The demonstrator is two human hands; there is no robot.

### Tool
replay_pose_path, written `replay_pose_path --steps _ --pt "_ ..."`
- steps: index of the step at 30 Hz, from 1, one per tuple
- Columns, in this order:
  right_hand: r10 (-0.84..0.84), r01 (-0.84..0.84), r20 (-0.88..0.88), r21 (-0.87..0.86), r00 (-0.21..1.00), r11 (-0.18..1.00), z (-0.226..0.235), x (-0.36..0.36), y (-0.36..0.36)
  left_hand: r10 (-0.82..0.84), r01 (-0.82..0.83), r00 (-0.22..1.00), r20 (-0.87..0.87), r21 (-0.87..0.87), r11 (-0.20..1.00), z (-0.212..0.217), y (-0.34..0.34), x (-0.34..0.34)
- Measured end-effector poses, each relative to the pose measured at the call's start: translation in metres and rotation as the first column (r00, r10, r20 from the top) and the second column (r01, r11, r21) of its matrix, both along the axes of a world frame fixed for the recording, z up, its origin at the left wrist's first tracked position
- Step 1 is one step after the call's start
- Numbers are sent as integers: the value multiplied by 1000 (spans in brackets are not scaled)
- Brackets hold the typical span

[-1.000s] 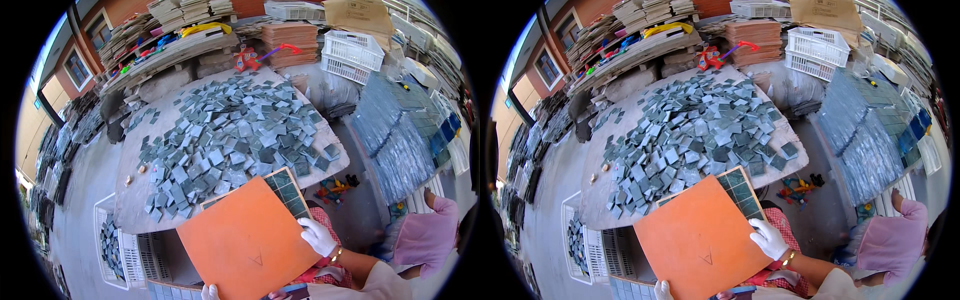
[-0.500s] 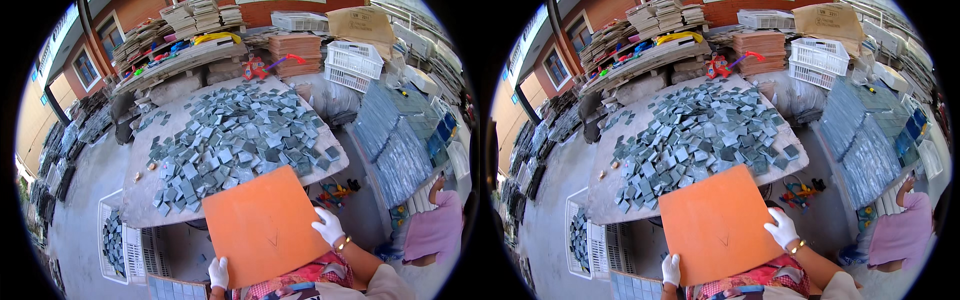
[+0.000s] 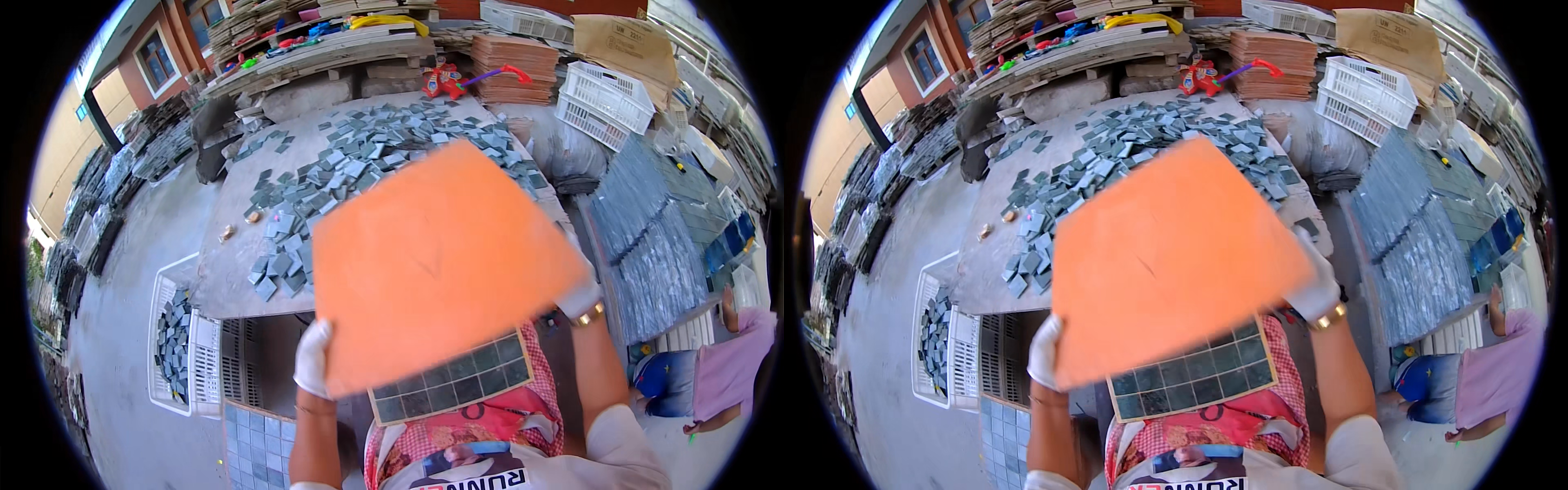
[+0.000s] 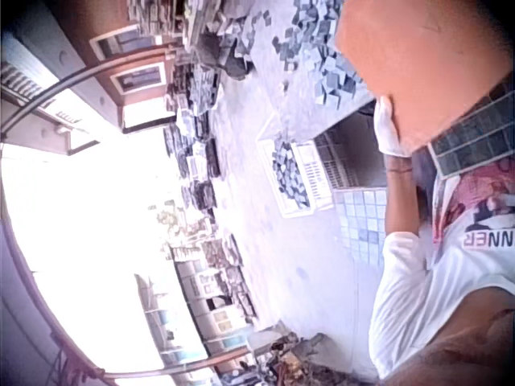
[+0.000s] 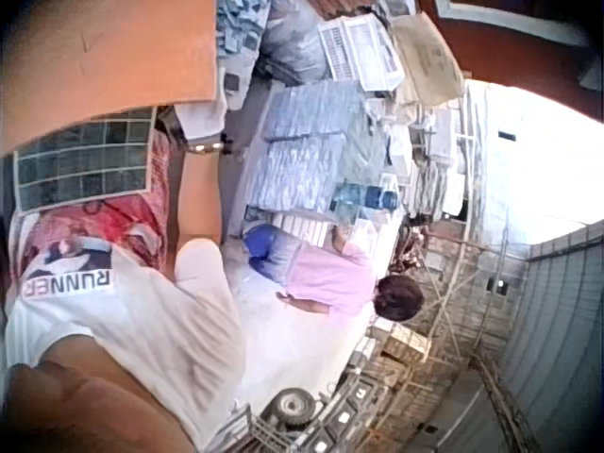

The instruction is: The person places small square tiles onto a gridded backing sheet, arranging them in rows. They handle the tiles by hand, picking them from a pile and positioning them on the sheet. The person also flips the sheet over to check the alignment.

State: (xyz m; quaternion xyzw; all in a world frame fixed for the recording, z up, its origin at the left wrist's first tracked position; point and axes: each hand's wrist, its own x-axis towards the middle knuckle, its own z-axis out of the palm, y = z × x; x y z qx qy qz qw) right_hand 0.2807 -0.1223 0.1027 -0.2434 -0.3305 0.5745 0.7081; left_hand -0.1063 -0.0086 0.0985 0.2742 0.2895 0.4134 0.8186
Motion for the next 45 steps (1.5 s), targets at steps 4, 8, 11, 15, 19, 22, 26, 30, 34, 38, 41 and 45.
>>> replay_pose_path --steps 4,8,11,15,19,22,26,30,34,38,41,45 --pt "-123 308 985 80 125 948 3 -64 98 199 -203 979 42 171 964 46 31 -4" --pt "-314 64 881 358 -355 931 -92 -82 145 364 -360 931 29 246 900 72 30 -30" --pt "-227 21 899 253 -373 967 -92 -102 160 562 -535 825 -63 234 812 76 8 -59" --pt "-128 -163 948 82 -292 983 -100 -98 178 686 -637 721 -100 295 712 73 -20 -87" --pt "-145 -201 966 102 -216 974 -97 -87 183 750 -685 649 -128 331 649 65 -29 -107" --pt "-80 -135 975 52 -208 989 -96 -92 180 768 -696 627 -130 348 628 61 -28 -113" --pt "-22 -53 975 10 -221 999 -88 -105 172 762 -696 630 -149 326 639 56 -25 -120" --pt "131 156 948 -88 -290 984 -73 -121 168 755 -691 636 -162 315 650 60 -30 -117" --pt "284 295 922 -203 -263 934 -73 -116 185 712 -652 683 -161 304 694 55 -38 -120" --pt "-39 154 919 108 -393 982 -86 -130 182 732 -660 662 -163 336 671 54 -44 -118" --pt "-213 -167 806 144 -552 975 -91 -140 167 730 -659 666 -156 335 673 50 -44 -121" --pt "-134 -101 774 91 -619 991 -95 -132 136 738 -665 655 -159 343 664 50 -49 -130"
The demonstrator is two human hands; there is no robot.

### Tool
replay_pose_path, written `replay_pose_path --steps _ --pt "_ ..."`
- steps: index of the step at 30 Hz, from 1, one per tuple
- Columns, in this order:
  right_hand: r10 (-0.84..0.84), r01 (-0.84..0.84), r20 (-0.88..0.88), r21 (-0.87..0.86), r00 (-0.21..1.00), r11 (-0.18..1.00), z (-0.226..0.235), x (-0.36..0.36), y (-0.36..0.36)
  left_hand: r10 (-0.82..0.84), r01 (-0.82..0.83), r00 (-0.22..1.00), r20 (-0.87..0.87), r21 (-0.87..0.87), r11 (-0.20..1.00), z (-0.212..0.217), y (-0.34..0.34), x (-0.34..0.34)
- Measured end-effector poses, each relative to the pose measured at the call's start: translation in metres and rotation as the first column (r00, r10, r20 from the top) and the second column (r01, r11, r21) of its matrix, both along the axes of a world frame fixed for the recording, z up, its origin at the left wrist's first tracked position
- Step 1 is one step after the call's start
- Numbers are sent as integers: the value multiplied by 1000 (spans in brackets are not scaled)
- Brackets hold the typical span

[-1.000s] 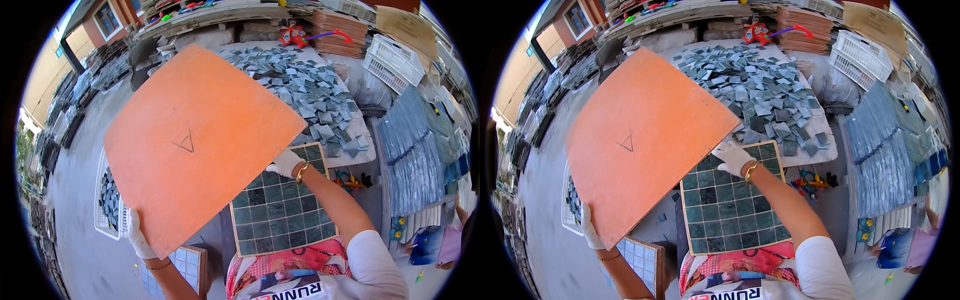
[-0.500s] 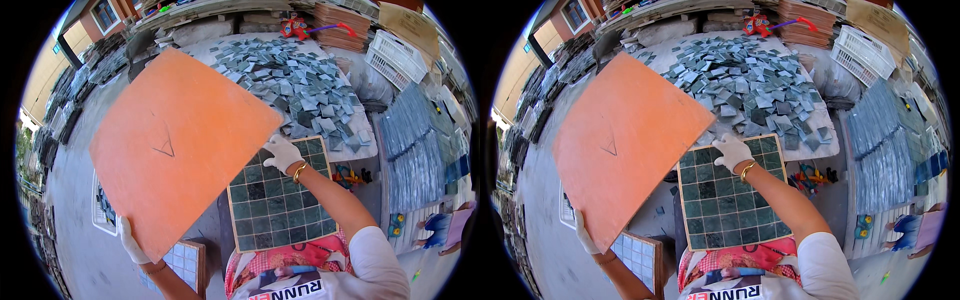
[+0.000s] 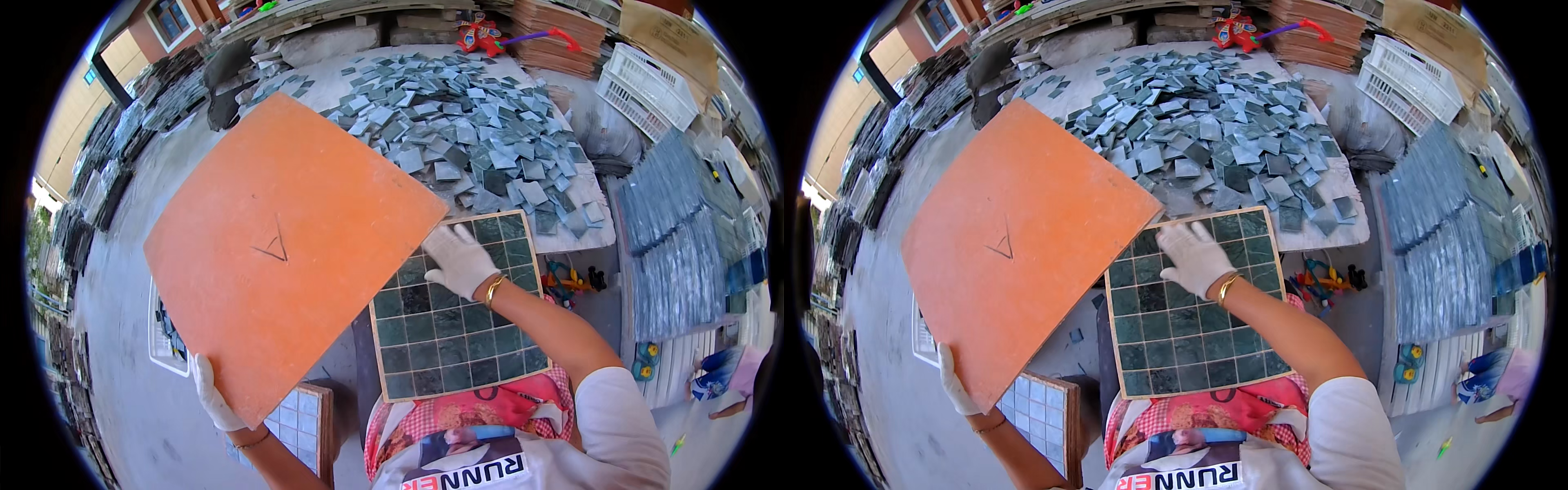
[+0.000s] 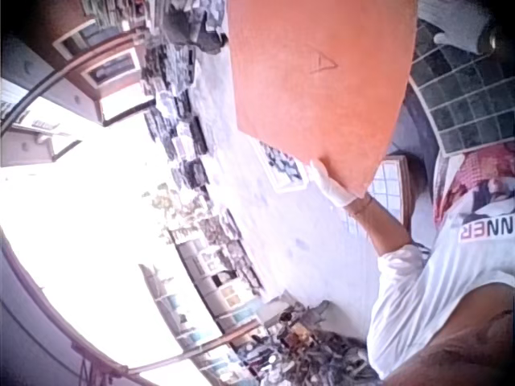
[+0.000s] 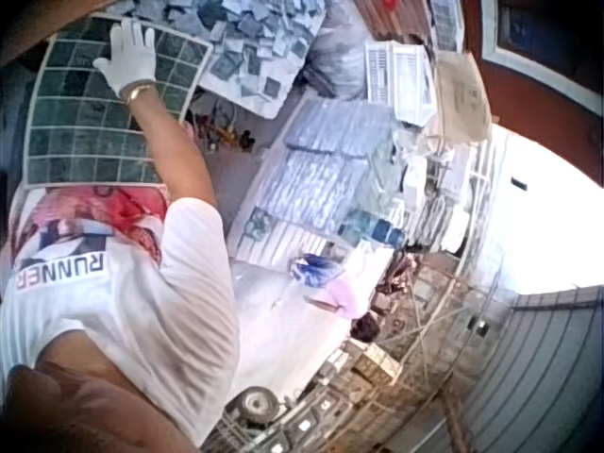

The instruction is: The person places small square tiles onto a gridded backing sheet, arranging them in rows. They handle the tiles by hand, picking them from a pile and positioning them on the sheet. The person also flips the sheet over to check the alignment.

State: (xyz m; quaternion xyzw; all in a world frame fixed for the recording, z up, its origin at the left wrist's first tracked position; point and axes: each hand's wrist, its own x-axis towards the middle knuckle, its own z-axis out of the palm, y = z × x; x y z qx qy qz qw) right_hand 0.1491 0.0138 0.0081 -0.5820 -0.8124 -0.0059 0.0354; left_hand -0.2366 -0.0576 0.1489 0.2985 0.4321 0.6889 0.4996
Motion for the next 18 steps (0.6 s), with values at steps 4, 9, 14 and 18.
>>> replay_pose_path --steps 4,9,14,18 --pt "-123 122 -10 -36 992 992 4 22 11 28 -28 999 -25 6 1000 2 -2 -1" --pt "-34 31 70 41 997 999 -3 -14 -16 108 -108 992 -59 3 994 -11 -5 -8" --pt "-111 109 37 63 993 992 2 -23 -4 41 -41 999 -36 5 999 -14 -5 -19" --pt "-243 212 -174 -177 954 961 40 4 29 146 -143 984 -99 33 989 -4 -15 -8"
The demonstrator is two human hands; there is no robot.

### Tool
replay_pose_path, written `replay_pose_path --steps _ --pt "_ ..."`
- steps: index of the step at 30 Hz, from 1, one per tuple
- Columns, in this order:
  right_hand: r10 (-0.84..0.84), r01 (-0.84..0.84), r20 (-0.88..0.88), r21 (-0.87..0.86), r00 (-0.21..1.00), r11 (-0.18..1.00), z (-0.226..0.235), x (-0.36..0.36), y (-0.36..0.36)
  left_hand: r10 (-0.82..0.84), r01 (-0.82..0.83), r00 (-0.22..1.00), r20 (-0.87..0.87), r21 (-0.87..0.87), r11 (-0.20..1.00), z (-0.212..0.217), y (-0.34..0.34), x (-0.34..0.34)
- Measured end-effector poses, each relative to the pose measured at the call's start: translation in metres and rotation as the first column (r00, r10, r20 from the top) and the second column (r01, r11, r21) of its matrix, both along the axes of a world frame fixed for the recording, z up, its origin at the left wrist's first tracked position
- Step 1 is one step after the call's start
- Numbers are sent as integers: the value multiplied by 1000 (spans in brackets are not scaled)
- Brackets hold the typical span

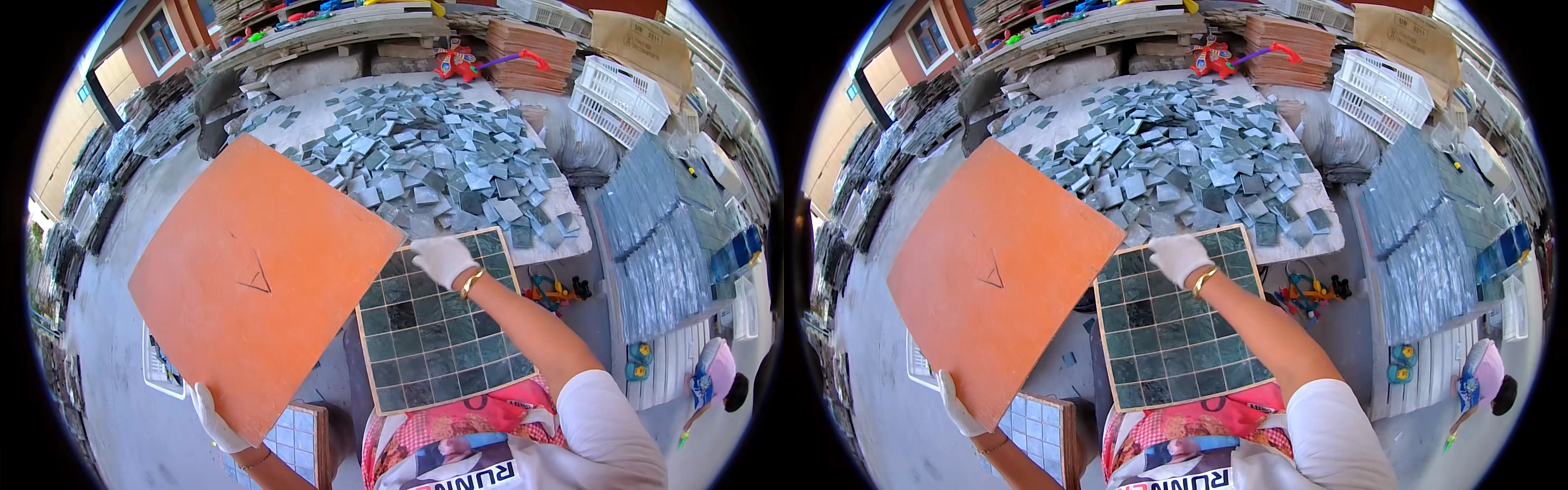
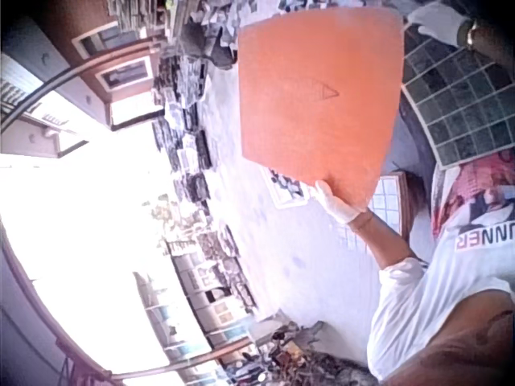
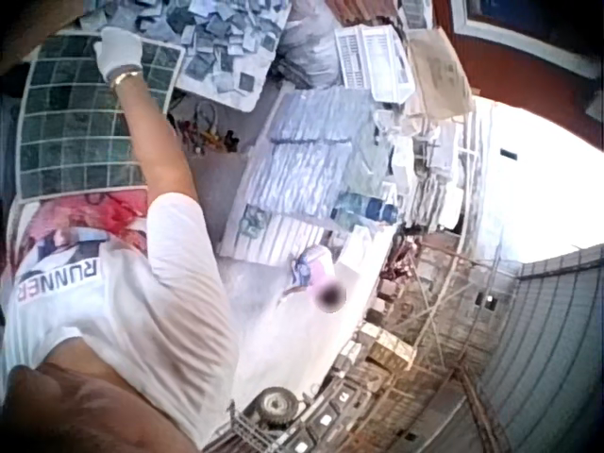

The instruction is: The person places small square tiles onto a gridded backing sheet, arranging them in rows. They handle the tiles by hand, picking them from a pile and positioning them on the sheet. The person also flips the sheet over to check the alignment.

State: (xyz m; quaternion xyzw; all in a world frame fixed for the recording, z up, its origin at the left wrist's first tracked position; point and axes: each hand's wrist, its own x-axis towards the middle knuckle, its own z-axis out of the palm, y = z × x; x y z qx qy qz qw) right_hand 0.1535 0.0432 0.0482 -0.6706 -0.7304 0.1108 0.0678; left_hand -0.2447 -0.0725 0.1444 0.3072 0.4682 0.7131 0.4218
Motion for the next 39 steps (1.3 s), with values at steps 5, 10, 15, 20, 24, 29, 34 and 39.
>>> replay_pose_path --steps 5,10,15,20,24,29,34,39 --pt "222 -261 156 309 962 914 -36 7 -7 -22 24 996 88 -12 1000 -6 -3 -1" --pt "448 -447 -1 64 894 892 -21 34 1 -92 95 993 69 -37 995 -6 -3 -4" --pt "419 -248 -443 393 792 885 30 37 -41 -259 271 958 124 -92 958 -24 0 19" --pt "-68 -17 -967 -74 246 997 77 51 -155 -520 500 852 -61 -201 842 -66 -4 44" --pt "-234 401 -767 33 597 916 21 62 -235 -675 608 694 -250 -298 736 -105 -19 73" --pt "-528 674 -660 -44 535 737 -19 63 -304 -798 754 600 -55 -295 586 -138 -26 107" --pt "-528 693 -660 -16 534 720 -43 59 -302 -777 709 618 -116 -344 615 -162 -19 107" --pt "-534 634 -481 59 695 771 -58 68 -281 -608 364 223 -762 -513 777 -179 4 99"
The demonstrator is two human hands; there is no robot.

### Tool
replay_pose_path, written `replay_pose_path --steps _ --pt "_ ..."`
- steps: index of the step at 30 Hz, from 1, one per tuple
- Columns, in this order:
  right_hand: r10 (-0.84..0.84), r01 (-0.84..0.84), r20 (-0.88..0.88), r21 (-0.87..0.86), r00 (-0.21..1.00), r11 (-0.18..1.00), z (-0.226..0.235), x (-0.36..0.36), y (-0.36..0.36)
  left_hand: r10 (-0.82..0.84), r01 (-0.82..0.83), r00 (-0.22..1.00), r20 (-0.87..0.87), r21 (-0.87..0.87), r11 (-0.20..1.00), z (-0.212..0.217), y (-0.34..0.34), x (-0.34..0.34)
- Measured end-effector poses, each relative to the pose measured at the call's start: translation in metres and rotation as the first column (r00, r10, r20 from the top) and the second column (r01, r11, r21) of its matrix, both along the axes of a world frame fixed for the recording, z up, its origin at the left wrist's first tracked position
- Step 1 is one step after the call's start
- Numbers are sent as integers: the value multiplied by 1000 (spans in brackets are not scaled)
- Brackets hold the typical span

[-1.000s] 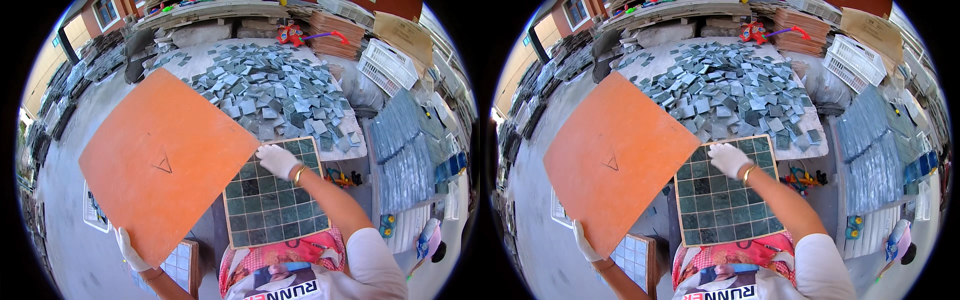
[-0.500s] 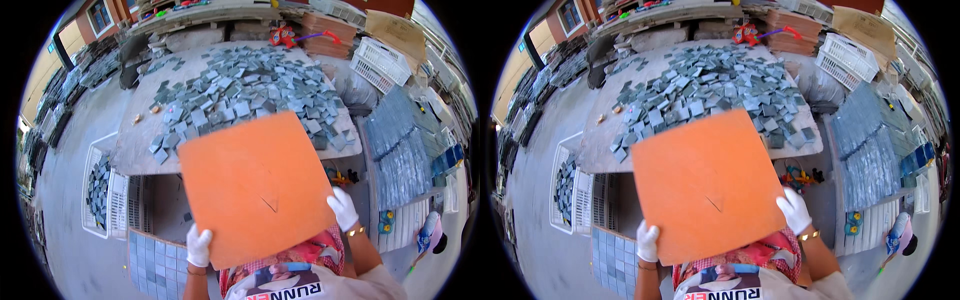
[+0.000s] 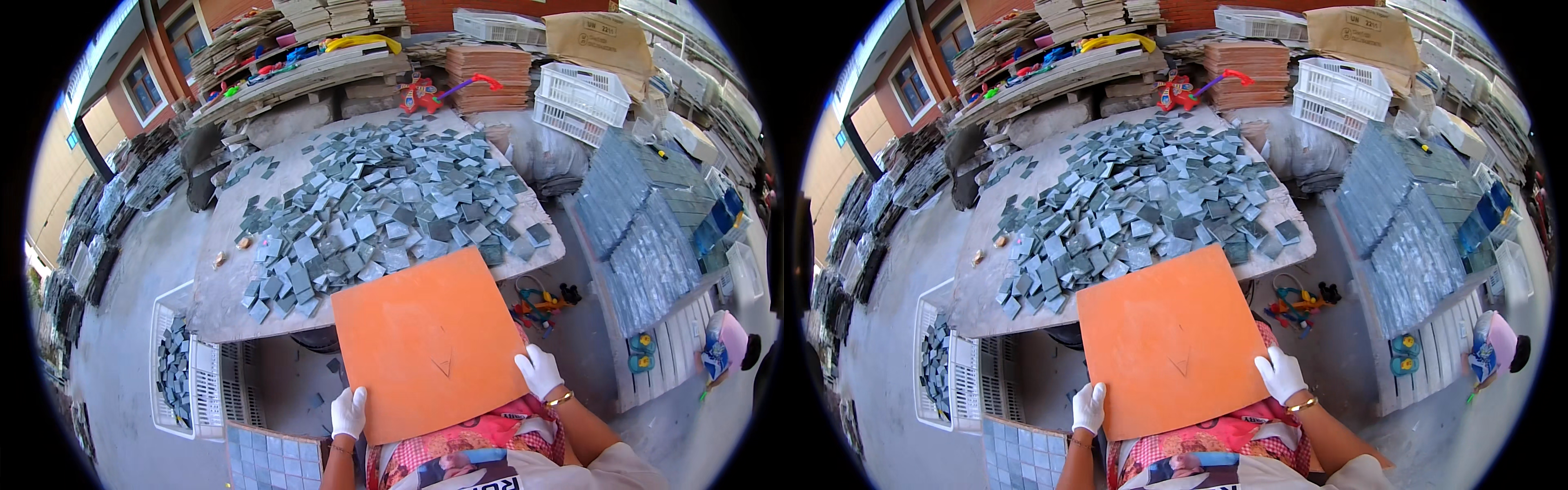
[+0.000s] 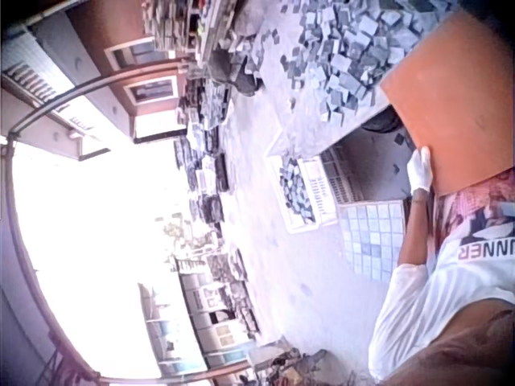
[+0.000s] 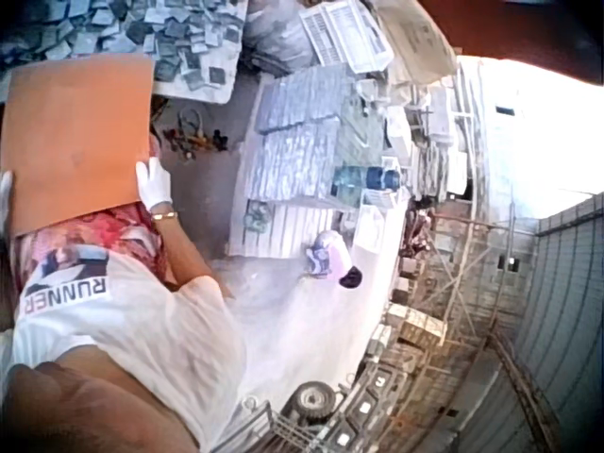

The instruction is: The person places small square tiles onto a gridded backing sheet, arranging them in rows. They handle the tiles by hand, picking them from a pile and positioning them on the sheet. The person also flips the sheet over to check the alignment.

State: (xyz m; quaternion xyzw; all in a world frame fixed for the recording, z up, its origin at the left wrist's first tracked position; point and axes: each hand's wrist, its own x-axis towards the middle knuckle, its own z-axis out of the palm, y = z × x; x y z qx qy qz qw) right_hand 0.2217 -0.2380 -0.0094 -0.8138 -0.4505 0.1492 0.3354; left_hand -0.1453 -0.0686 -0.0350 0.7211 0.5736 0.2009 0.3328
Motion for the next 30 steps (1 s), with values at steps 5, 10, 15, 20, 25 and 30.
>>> replay_pose_path --steps 5,10,15,20,25,30 --pt "190 -78 282 -364 941 928 9 17 21 -70 87 865 -497 11 996 25 16 9" --pt "183 13 370 -469 911 883 28 17 37 222 -84 877 426 -319 944 -15 46 -1" --pt "92 -91 -5 -175 996 980 40 28 69 219 51 761 611 -393 918 -12 57 31" --pt "147 -202 -440 -81 886 976 -35 60 128 262 108 739 621 -492 864 -8 63 36" --pt "65 -178 -391 -260 918 949 -42 55 115 302 78 722 623 -507 858 -8 58 33" --pt "99 -181 -439 -150 893 972 -44 48 90 296 84 725 622 -506 858 -2 45 32"
